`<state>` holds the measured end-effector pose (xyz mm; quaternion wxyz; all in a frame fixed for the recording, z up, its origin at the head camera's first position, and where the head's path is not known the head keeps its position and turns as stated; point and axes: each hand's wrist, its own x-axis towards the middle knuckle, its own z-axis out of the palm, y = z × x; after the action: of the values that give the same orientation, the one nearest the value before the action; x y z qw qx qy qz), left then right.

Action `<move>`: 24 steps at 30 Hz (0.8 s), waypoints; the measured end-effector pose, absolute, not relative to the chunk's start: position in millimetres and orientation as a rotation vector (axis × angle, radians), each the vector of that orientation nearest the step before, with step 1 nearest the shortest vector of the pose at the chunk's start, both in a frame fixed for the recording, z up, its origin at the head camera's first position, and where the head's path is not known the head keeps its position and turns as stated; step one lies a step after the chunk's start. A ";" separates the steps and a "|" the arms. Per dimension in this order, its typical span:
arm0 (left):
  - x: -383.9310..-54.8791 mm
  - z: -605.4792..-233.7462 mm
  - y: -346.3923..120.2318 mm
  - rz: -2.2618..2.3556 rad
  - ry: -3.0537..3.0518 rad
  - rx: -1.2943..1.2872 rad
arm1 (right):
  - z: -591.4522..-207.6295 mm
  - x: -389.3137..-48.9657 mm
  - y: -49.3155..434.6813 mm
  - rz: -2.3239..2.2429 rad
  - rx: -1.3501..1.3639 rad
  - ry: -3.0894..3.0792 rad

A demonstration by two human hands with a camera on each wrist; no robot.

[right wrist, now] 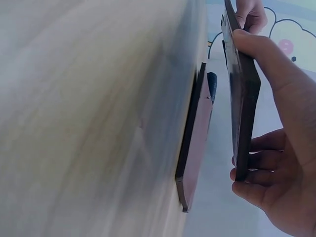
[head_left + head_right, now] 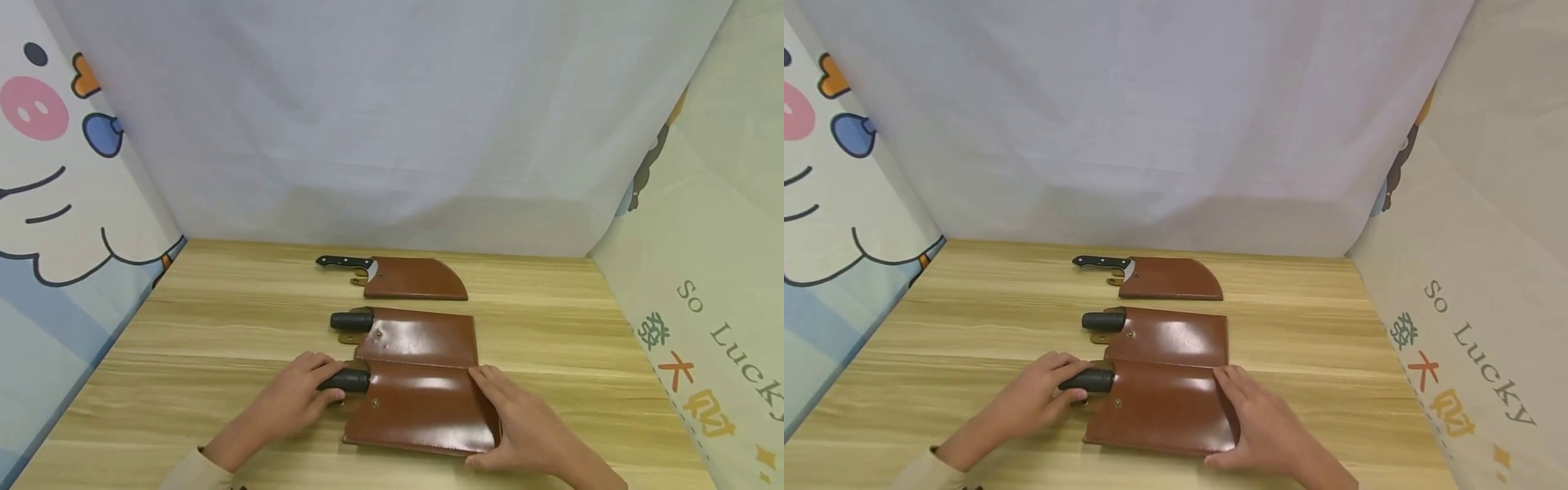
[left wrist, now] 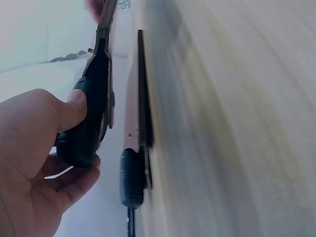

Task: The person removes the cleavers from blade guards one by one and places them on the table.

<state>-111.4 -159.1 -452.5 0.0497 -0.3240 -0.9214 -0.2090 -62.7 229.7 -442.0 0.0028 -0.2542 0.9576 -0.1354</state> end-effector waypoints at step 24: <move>-110.2 -445.4 -169.2 -0.688 -2.748 -0.868 | -442.4 -71.0 234.8 -0.450 -0.933 3.093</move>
<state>-110.2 -169.2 -445.4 0.0892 -0.2919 -0.9238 -0.2313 -71.0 234.8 -442.4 -0.0602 -0.2856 0.9465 -0.1378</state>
